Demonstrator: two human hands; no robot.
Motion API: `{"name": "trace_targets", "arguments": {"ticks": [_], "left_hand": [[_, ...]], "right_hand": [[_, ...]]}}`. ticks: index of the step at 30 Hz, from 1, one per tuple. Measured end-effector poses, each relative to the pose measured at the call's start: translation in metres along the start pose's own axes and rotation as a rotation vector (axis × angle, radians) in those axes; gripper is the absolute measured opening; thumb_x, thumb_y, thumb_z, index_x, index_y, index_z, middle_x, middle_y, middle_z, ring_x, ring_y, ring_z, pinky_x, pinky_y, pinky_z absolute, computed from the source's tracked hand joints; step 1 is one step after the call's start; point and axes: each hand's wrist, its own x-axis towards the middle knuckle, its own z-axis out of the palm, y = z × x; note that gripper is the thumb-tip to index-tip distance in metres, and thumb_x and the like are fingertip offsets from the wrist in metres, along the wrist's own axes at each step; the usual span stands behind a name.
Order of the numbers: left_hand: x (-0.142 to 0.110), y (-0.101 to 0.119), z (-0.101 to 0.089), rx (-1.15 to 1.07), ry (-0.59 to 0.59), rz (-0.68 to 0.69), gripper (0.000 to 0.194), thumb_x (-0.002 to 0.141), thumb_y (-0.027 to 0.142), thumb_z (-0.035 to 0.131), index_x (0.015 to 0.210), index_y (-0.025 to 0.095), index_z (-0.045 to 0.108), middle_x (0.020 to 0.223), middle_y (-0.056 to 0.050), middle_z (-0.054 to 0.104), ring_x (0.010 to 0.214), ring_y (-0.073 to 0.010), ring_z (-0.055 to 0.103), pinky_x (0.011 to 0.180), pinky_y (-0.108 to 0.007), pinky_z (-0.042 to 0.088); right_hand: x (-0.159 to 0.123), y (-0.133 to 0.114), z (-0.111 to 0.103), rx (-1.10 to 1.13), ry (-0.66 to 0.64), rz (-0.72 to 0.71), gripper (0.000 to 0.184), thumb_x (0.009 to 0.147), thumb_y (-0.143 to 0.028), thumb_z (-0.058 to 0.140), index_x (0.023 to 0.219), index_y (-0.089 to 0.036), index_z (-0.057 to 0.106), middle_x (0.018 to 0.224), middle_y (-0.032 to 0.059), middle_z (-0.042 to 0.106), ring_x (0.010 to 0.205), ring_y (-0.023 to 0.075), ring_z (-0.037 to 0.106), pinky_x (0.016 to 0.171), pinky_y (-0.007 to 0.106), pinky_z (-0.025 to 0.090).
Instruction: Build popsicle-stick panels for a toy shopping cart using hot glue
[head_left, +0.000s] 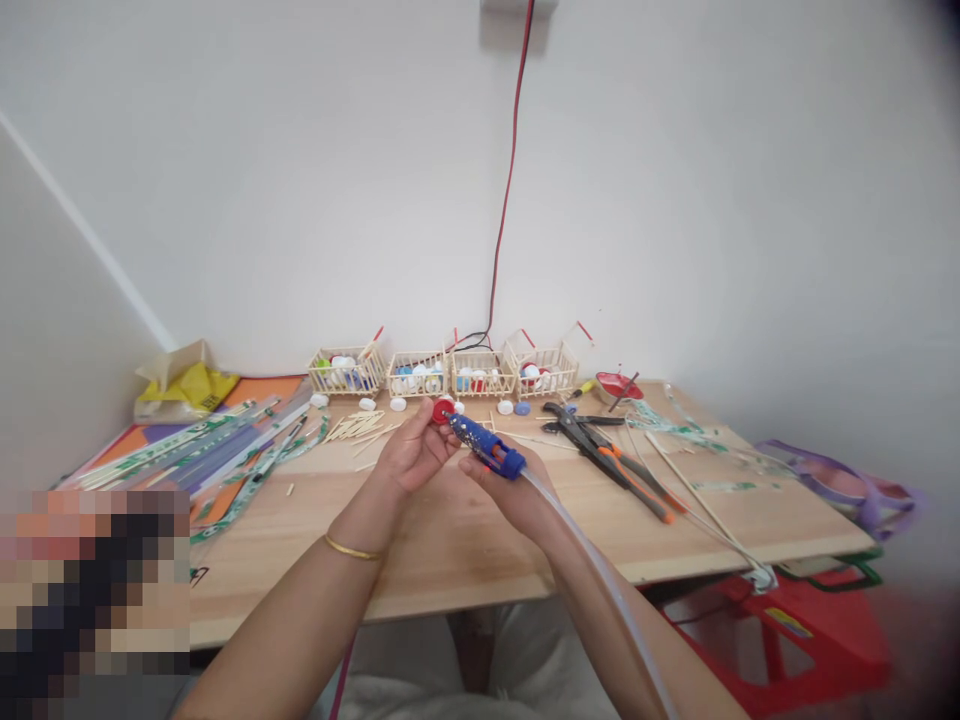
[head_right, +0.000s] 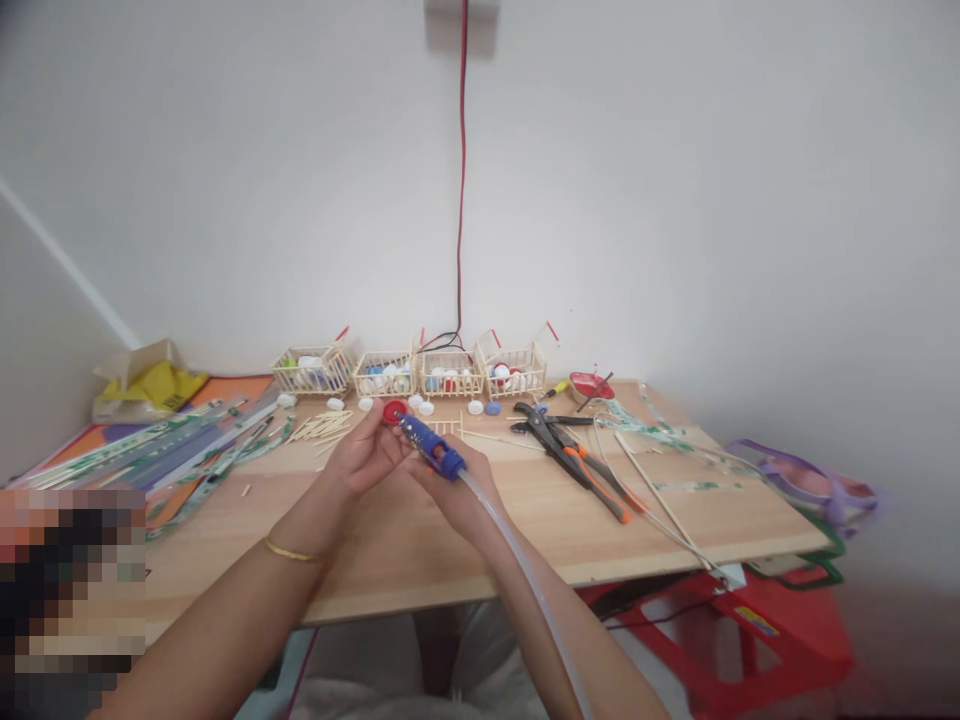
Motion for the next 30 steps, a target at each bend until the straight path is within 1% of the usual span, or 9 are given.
{"name": "trace_targets", "arguments": {"ticks": [6,11,16,18,19,22,24,26,30], "left_hand": [[-0.001,-0.001,0.001,0.037,0.014,-0.014,0.03,0.072,0.039,0.072,0.081,0.012,0.062,0.056,0.002,0.053,0.052,-0.0085,0.051,0.058,-0.022,0.045],[-0.001,-0.001,0.0,0.067,0.005,0.007,0.031,0.068,0.037,0.076,0.079,0.011,0.063,0.057,0.002,0.054,0.054,-0.0082,0.051,0.058,-0.022,0.045],[0.0,-0.001,-0.002,0.167,0.008,0.046,0.032,0.065,0.035,0.078,0.08,0.01,0.066,0.06,0.001,0.057,0.055,-0.0068,0.051,0.059,-0.021,0.045],[0.0,0.0,-0.002,0.298,0.063,0.164,0.032,0.063,0.031,0.079,0.084,0.011,0.066,0.07,-0.001,0.062,0.062,-0.0085,0.055,0.064,-0.022,0.046],[0.0,0.0,-0.001,0.399,0.107,0.273,0.033,0.061,0.028,0.08,0.088,0.013,0.066,0.077,-0.002,0.064,0.069,-0.0102,0.058,0.068,-0.023,0.047],[0.0,0.002,-0.001,0.788,0.225,0.679,0.047,0.061,0.022,0.079,0.105,0.018,0.062,0.094,-0.004,0.066,0.087,-0.0151,0.06,0.084,-0.03,0.046],[-0.001,0.002,-0.002,1.01,0.231,0.863,0.055,0.066,0.022,0.076,0.116,0.02,0.055,0.102,-0.006,0.065,0.094,-0.0177,0.06,0.09,-0.035,0.044],[-0.002,0.001,-0.003,1.15,0.199,0.947,0.059,0.071,0.023,0.072,0.124,0.021,0.048,0.108,-0.009,0.064,0.099,-0.0195,0.06,0.093,-0.038,0.044],[-0.006,-0.004,-0.003,1.335,0.157,0.998,0.058,0.077,0.024,0.067,0.129,0.02,0.041,0.11,-0.011,0.065,0.103,-0.0207,0.059,0.095,-0.041,0.043]], "right_hand": [[0.001,0.001,0.0,0.031,-0.017,-0.01,0.028,0.07,-0.039,0.067,0.088,-0.017,0.063,0.082,0.0034,0.067,0.074,0.0184,0.059,0.069,0.029,0.046],[0.0,0.002,-0.001,0.04,-0.004,0.001,0.03,0.069,-0.039,0.068,0.089,-0.017,0.063,0.081,0.003,0.066,0.073,0.0181,0.059,0.069,0.029,0.046],[-0.002,0.003,0.001,0.027,0.005,0.007,0.029,0.069,-0.042,0.068,0.081,-0.018,0.06,0.073,0.001,0.062,0.066,0.0153,0.054,0.061,0.026,0.043],[-0.005,0.004,0.0,-0.012,0.017,-0.011,0.03,0.069,-0.045,0.068,0.076,-0.018,0.057,0.068,-0.0007,0.059,0.062,0.0138,0.051,0.057,0.025,0.041],[-0.007,0.005,-0.002,-0.043,0.022,-0.029,0.03,0.069,-0.045,0.068,0.075,-0.019,0.056,0.066,-0.0015,0.058,0.06,0.0133,0.05,0.057,0.024,0.04],[-0.013,0.011,-0.014,-0.173,0.033,-0.079,0.028,0.071,-0.044,0.067,0.076,-0.019,0.056,0.065,-0.0021,0.058,0.06,0.0132,0.05,0.058,0.024,0.039],[-0.015,0.02,-0.026,-0.26,0.054,-0.09,0.027,0.073,-0.044,0.066,0.077,-0.019,0.056,0.066,-0.002,0.058,0.061,0.0135,0.05,0.059,0.024,0.038],[-0.017,0.031,-0.037,-0.309,0.09,-0.097,0.029,0.074,-0.047,0.065,0.076,-0.019,0.055,0.066,-0.0023,0.056,0.062,0.0137,0.05,0.06,0.024,0.037],[-0.02,0.048,-0.05,-0.336,0.133,-0.079,0.031,0.076,-0.049,0.062,0.075,-0.02,0.054,0.065,-0.002,0.055,0.062,0.0145,0.049,0.059,0.024,0.036]]}}
